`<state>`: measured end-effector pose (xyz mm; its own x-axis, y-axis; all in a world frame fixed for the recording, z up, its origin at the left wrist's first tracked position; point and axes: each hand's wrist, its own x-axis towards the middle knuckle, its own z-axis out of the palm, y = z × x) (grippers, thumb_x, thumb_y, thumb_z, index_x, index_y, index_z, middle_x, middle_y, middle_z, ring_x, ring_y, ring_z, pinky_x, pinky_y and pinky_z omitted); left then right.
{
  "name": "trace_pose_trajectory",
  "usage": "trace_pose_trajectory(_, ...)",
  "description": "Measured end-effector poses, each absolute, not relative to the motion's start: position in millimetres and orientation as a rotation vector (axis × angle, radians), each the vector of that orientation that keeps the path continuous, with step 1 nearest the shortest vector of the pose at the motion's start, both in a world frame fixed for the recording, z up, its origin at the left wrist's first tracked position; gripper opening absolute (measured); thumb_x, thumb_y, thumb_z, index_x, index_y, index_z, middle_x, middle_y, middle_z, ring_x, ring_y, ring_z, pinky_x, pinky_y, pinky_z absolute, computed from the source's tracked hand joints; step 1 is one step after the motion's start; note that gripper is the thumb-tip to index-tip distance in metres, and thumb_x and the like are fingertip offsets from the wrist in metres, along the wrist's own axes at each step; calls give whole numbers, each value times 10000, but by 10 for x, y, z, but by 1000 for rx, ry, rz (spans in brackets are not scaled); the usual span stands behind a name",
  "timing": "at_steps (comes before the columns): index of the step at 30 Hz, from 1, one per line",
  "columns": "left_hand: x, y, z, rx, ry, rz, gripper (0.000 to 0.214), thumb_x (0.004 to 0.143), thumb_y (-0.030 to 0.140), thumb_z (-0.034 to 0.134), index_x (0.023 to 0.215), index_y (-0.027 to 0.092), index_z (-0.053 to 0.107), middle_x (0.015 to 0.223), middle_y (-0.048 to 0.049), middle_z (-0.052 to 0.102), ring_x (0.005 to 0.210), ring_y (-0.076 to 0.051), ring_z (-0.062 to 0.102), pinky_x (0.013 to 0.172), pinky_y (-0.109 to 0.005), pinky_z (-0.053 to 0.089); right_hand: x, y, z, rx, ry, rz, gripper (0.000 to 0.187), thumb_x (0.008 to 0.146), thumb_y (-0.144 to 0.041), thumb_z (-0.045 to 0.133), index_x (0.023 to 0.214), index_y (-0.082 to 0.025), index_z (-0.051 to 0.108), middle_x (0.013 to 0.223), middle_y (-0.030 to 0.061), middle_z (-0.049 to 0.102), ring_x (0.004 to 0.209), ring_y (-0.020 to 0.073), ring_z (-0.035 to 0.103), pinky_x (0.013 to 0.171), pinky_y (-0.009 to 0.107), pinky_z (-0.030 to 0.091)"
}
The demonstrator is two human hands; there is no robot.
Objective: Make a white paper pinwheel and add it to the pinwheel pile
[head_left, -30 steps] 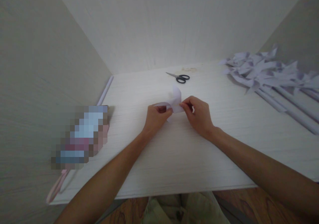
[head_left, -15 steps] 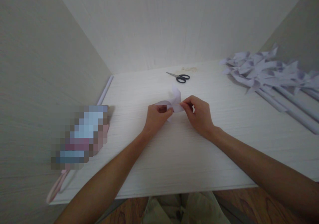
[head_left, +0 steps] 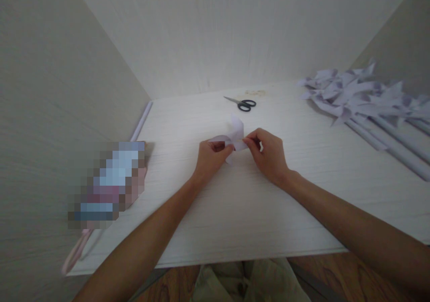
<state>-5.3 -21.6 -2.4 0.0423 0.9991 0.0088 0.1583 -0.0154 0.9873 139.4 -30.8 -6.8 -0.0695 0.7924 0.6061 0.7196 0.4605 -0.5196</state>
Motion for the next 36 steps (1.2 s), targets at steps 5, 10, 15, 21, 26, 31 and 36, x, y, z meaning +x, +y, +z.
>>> trace_pose_trajectory(5,-53,-207,-51,1376,1276,1119,152,600,235,589,654,118,671,652,-27,661,567,-107,574,532,-214,446,1391,-307,-71,-1301,-1808,107,147,782,-239,462,656,-174,501,598,1,536,536,113,442,532,248,315)
trace_pose_trajectory(10,-52,-210,-67,1394,1282,1115,149,615,238,577,627,116,662,630,-23,649,559,-101,563,541,-214,438,1391,-309,-67,-1300,-1844,70,153,790,-236,461,657,-172,499,606,6,536,543,117,441,541,248,314)
trace_pose_trajectory(15,-52,-207,-65,1440,1316,1119,176,629,264,565,575,114,638,557,-6,605,502,-83,514,493,-201,399,1413,-313,-43,-1291,-1961,-79,190,815,-257,446,653,-170,495,595,13,528,561,127,437,562,258,305)
trace_pose_trajectory(21,-63,-200,-84,1473,1354,1106,205,634,283,556,540,111,617,515,7,549,471,-69,455,456,-195,349,1426,-313,-40,-1256,-2035,-37,194,823,-245,442,660,-161,503,631,29,540,584,128,467,547,240,334)
trace_pose_trajectory(26,-59,-192,-104,1494,1328,1121,198,635,279,549,540,116,608,497,20,506,488,-75,442,480,-204,354,1428,-310,-25,-1195,-2121,-102,188,828,-215,431,679,-153,528,643,39,548,608,135,475,567,243,353)
trace_pose_trajectory(31,-58,-194,-121,1522,1344,1125,190,641,267,539,542,119,606,492,23,491,484,-75,427,488,-209,353,1404,-323,-22,-1225,-2143,-179,221,834,-223,427,660,-141,537,626,44,553,577,130,462,547,244,338)
trace_pose_trajectory(36,-62,-196,-117,1515,1353,1119,193,646,279,541,575,116,618,505,20,509,480,-77,432,484,-211,352,1394,-349,-18,-1188,-2182,-184,215,828,-177,415,662,-150,550,651,46,555,628,135,475,575,242,347)
